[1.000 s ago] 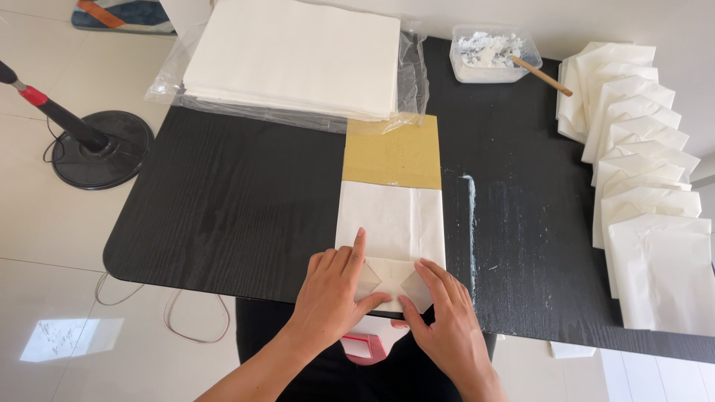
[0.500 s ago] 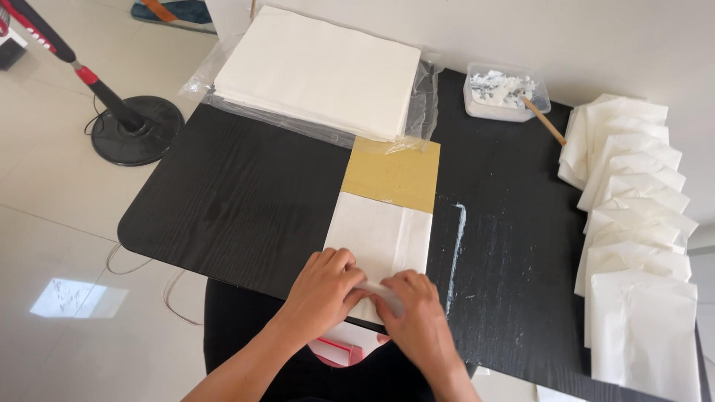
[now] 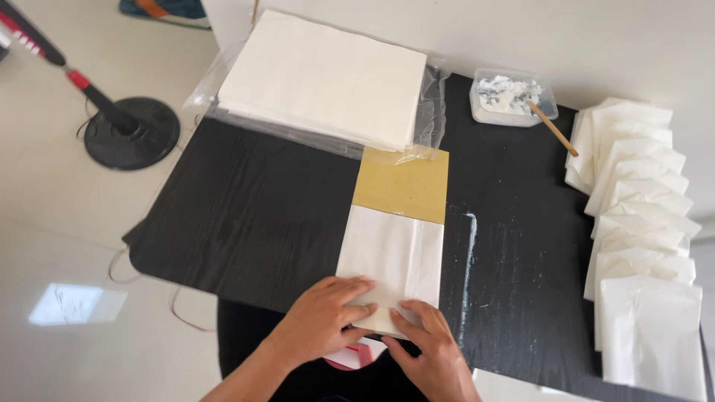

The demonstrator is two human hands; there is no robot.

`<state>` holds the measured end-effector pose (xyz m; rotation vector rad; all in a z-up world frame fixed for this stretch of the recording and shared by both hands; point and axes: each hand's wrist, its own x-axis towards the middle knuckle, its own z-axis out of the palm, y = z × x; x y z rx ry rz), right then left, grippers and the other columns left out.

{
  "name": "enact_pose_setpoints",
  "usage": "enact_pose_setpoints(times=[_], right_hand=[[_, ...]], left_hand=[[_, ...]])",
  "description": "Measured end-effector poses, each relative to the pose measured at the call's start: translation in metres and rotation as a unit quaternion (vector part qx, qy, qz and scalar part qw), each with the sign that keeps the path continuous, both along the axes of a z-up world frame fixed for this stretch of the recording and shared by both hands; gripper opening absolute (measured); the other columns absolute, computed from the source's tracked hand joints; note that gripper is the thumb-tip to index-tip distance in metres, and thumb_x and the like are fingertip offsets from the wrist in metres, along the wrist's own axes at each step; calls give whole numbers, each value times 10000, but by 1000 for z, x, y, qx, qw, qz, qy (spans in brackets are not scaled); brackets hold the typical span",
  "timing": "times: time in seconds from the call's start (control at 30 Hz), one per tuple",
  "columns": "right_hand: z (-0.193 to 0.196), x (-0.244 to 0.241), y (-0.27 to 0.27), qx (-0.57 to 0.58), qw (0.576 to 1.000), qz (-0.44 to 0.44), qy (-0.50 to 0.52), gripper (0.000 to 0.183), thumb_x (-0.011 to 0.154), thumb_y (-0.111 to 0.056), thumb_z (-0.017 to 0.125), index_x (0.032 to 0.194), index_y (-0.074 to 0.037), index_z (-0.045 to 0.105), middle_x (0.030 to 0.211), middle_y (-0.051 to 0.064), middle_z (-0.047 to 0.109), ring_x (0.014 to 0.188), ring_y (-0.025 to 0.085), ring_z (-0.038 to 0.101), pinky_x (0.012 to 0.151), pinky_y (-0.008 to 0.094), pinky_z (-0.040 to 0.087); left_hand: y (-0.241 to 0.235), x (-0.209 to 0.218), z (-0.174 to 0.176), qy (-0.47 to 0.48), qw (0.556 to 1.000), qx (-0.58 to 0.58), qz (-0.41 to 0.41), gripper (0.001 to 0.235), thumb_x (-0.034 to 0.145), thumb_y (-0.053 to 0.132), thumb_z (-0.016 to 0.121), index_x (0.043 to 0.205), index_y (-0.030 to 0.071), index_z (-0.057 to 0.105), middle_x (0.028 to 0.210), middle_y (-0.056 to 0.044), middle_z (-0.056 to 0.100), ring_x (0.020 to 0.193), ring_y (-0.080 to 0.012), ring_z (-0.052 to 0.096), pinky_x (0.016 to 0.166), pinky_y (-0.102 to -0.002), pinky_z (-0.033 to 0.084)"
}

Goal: The person folds a white sheet of paper into a triangular shape on a black table. They use a brush to apply a white paste from a container onto the folded paper's edges and creases, pressing the paper down to secure the folds.

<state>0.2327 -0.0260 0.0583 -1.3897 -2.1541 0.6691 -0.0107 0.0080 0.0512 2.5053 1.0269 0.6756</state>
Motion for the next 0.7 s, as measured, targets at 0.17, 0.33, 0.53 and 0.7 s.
enact_pose_setpoints(times=[0.17, 0.33, 0.53, 0.7], right_hand=[[-11, -9, -2, -11, 998, -67, 12, 329, 846, -242, 812, 1150, -114, 804, 1279, 2, 672, 1206, 167, 635, 980, 354, 576], [-19, -9, -3, -45, 994, -99, 18, 321, 813, -194, 846, 1127, -128, 835, 1295, 7, 683, 1201, 192, 643, 992, 367, 549], [7, -20, -3, -89, 989, -114, 22, 289, 848, -215, 820, 1128, -143, 822, 1291, -12, 688, 1195, 155, 630, 944, 339, 590], [9, -12, -2, -36, 997, -60, 13, 362, 829, -245, 851, 1170, -142, 789, 1269, -3, 684, 1231, 173, 620, 973, 348, 561]], left_hand=[[14, -15, 2, 8, 997, -23, -77, 448, 1009, 391, 632, 1314, 68, 692, 1481, -217, 551, 1363, -328, 515, 1121, -479, 369], [16, -19, -6, -14, 995, -12, -94, 376, 1014, 259, 646, 1316, 39, 682, 1458, -221, 570, 1379, -339, 497, 1100, -451, 375], [13, -15, 0, -13, 997, 35, -64, 553, 1067, 499, 522, 1279, 22, 705, 1393, -232, 615, 1351, -372, 515, 1127, -487, 348], [7, -9, -5, 16, 998, 54, 4, 747, 1002, 676, 490, 1283, 9, 670, 1422, -231, 585, 1362, -375, 503, 1114, -501, 351]])
